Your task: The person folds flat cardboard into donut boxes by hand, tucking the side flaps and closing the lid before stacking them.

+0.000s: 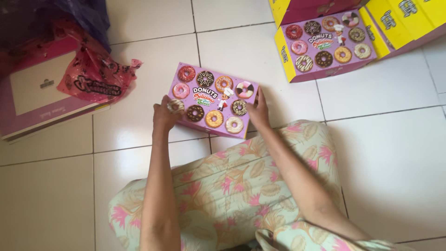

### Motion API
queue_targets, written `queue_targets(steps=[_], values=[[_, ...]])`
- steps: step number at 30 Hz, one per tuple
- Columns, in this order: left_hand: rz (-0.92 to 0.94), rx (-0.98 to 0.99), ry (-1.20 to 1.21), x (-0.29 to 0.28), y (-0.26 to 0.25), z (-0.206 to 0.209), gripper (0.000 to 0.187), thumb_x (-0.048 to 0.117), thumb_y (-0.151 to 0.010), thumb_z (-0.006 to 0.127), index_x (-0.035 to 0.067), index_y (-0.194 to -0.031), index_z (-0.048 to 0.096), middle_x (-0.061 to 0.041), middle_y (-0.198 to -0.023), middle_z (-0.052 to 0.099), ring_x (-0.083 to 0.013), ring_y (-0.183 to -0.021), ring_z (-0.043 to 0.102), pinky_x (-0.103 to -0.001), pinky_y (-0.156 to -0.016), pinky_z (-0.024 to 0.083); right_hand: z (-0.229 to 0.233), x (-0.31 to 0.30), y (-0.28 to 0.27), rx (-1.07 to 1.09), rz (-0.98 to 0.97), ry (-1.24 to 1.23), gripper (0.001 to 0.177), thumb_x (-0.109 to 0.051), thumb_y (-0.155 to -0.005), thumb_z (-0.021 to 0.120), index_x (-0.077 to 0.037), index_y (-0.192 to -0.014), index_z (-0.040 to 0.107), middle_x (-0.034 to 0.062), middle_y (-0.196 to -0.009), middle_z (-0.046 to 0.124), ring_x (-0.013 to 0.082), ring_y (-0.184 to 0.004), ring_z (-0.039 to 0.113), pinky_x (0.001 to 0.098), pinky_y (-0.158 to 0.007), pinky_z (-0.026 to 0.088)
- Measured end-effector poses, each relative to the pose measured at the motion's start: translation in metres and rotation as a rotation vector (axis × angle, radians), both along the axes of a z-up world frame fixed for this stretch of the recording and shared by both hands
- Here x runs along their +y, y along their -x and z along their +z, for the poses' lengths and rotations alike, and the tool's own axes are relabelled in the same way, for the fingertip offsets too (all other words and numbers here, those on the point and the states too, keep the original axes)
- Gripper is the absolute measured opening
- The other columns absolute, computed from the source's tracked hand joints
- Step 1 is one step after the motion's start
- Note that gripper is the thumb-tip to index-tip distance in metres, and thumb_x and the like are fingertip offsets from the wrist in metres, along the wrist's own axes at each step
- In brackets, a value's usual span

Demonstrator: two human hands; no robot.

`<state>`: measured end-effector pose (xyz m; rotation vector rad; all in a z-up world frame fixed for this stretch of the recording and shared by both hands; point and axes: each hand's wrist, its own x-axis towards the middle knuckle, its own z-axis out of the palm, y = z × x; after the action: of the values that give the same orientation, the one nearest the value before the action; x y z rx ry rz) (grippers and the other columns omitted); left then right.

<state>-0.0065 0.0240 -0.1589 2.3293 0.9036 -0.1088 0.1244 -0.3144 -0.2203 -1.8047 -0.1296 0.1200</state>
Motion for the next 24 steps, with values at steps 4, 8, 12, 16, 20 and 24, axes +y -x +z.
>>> queue_targets(steps=[4, 8, 12, 16, 20, 24], values=[[-0.020, -0.011, 0.040, 0.009, 0.016, -0.029, 0.093, 0.039, -0.068, 0.090, 0.012, -0.145, 0.045, -0.034, -0.134, 0.045, -0.0488, -0.114, 0.060, -0.048, -0.094, 0.055, -0.043, 0.000, -0.007, -0.115, 0.168, -0.234, 0.066, -0.013, -0.106, 0.057, -0.005, -0.165, 0.028, 0.0198, -0.159, 0.049, 0.0273, -0.144, 0.047, 0.0376, -0.118, 0.035], [0.004, -0.116, 0.007, 0.010, 0.037, -0.062, 0.094, 0.062, -0.068, 0.084, 0.000, -0.132, 0.055, -0.029, -0.122, 0.068, -0.0450, -0.113, 0.067, -0.053, -0.095, 0.052, -0.055, 0.011, -0.014, 0.031, 0.179, -0.117, 0.066, -0.029, -0.108, 0.053, -0.009, -0.163, 0.023, 0.0165, -0.149, 0.054, 0.0250, -0.134, 0.055, 0.0373, -0.112, 0.044], [0.119, -0.235, 0.376, -0.002, 0.056, -0.025, 0.085, 0.049, -0.074, 0.085, -0.003, -0.130, 0.048, -0.019, -0.109, 0.069, -0.0298, -0.096, 0.070, -0.037, -0.072, 0.059, -0.033, 0.002, -0.013, -0.159, 0.278, -0.156, 0.071, -0.027, -0.114, 0.059, -0.002, -0.166, 0.016, 0.0221, -0.167, 0.025, 0.0282, -0.151, 0.027, 0.0419, -0.119, 0.027], [0.218, -0.250, 0.772, -0.033, 0.039, -0.001, 0.070, 0.043, -0.088, 0.067, 0.003, -0.137, 0.037, -0.013, -0.103, 0.066, -0.0259, -0.086, 0.068, -0.036, -0.061, 0.061, 0.031, -0.051, -0.037, 0.084, 0.233, -0.209, 0.077, -0.035, -0.098, 0.061, -0.009, -0.162, 0.027, 0.0174, -0.141, 0.061, 0.0194, -0.121, 0.058, 0.0355, -0.103, 0.048], [-0.009, -0.606, 0.865, -0.110, -0.031, -0.031, 0.074, 0.053, -0.108, 0.047, 0.005, -0.159, 0.026, -0.012, -0.135, 0.055, -0.0199, -0.115, 0.056, -0.038, -0.093, 0.054, 0.079, -0.147, -0.073, -0.164, -0.086, -0.045, 0.045, -0.039, -0.107, 0.058, -0.002, -0.131, 0.071, 0.0093, -0.120, 0.076, 0.0152, -0.108, 0.068, 0.0310, -0.095, 0.054], [-0.009, -0.674, 1.010, -0.233, -0.121, -0.037, 0.085, 0.050, -0.100, 0.051, 0.011, -0.161, 0.007, -0.014, -0.152, 0.040, -0.0236, -0.130, 0.052, -0.041, -0.106, 0.047, 0.084, -0.227, -0.078, -0.129, -0.456, -0.033, 0.045, -0.037, -0.104, 0.062, -0.001, -0.130, 0.070, 0.0129, -0.115, 0.076, 0.0187, -0.102, 0.068, 0.0318, -0.092, 0.053]])
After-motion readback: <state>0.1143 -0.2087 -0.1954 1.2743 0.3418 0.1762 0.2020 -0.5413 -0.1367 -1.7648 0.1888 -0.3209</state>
